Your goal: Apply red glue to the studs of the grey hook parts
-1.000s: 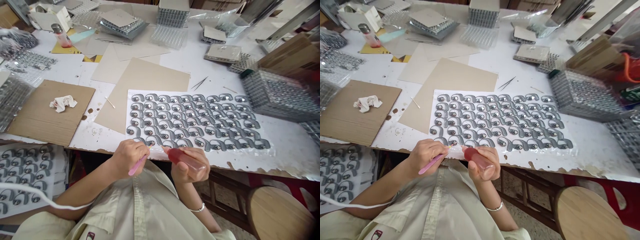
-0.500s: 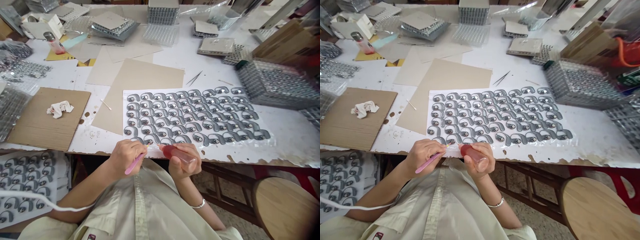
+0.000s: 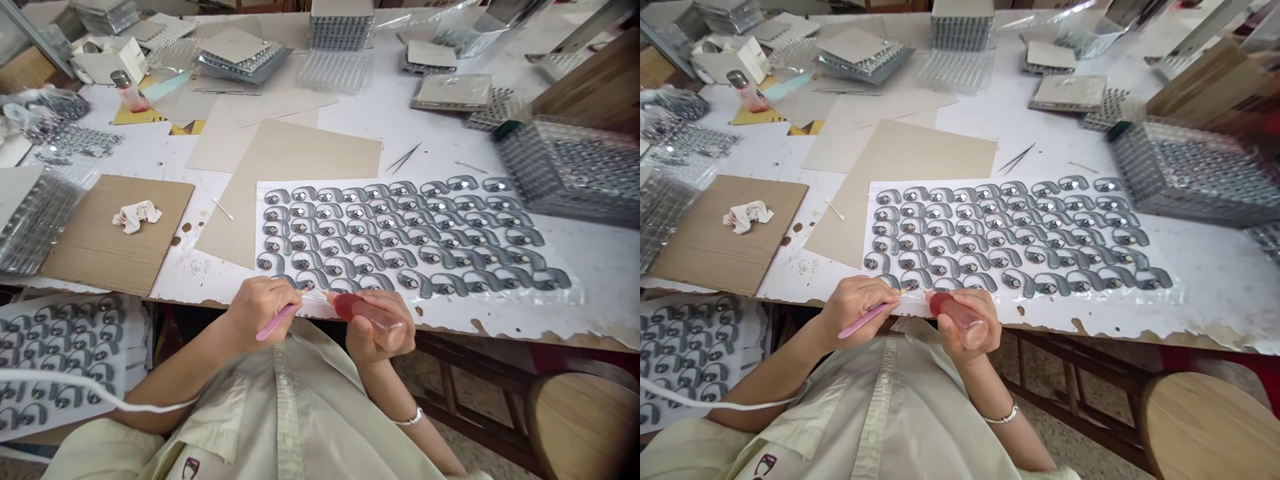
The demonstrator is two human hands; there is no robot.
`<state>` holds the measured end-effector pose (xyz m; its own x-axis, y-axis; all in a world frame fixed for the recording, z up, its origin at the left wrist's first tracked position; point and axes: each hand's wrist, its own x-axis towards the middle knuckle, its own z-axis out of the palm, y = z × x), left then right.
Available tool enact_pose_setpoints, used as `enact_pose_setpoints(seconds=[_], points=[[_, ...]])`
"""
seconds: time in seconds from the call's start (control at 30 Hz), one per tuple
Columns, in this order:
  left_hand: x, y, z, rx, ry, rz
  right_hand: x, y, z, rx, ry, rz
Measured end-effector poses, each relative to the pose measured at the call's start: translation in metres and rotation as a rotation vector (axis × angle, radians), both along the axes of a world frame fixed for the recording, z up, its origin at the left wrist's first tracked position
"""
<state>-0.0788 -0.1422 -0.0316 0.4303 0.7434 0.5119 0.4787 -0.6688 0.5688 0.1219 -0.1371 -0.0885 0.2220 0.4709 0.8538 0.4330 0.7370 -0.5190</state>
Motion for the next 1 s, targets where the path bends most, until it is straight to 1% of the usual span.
enact_pose_setpoints(seconds=[0.2,0.37,0.5,1.0], points=[[-0.0056,0.0038,-0.0049,-0.135,-0.097,-0.027,0.0011,-0.0015,-0.0009,-0.010,-0.023,-0.002],[-0.0078,0.0064,-0.0030,-0.248,-0.154,-0.028,0.0010,-0.0018,-0.0014,-0.012,-0.019,0.015],[-0.0080,0.0077,-0.0012,-0.277,-0.167,-0.017,0.0005,-0.0018,-0.0007,-0.019,-0.024,0.020],[-0.0104,0.0091,-0.0038,-0.410,-0.245,-0.001,-0.0011,-0.0002,0.0039,-0.039,-0.051,0.035]])
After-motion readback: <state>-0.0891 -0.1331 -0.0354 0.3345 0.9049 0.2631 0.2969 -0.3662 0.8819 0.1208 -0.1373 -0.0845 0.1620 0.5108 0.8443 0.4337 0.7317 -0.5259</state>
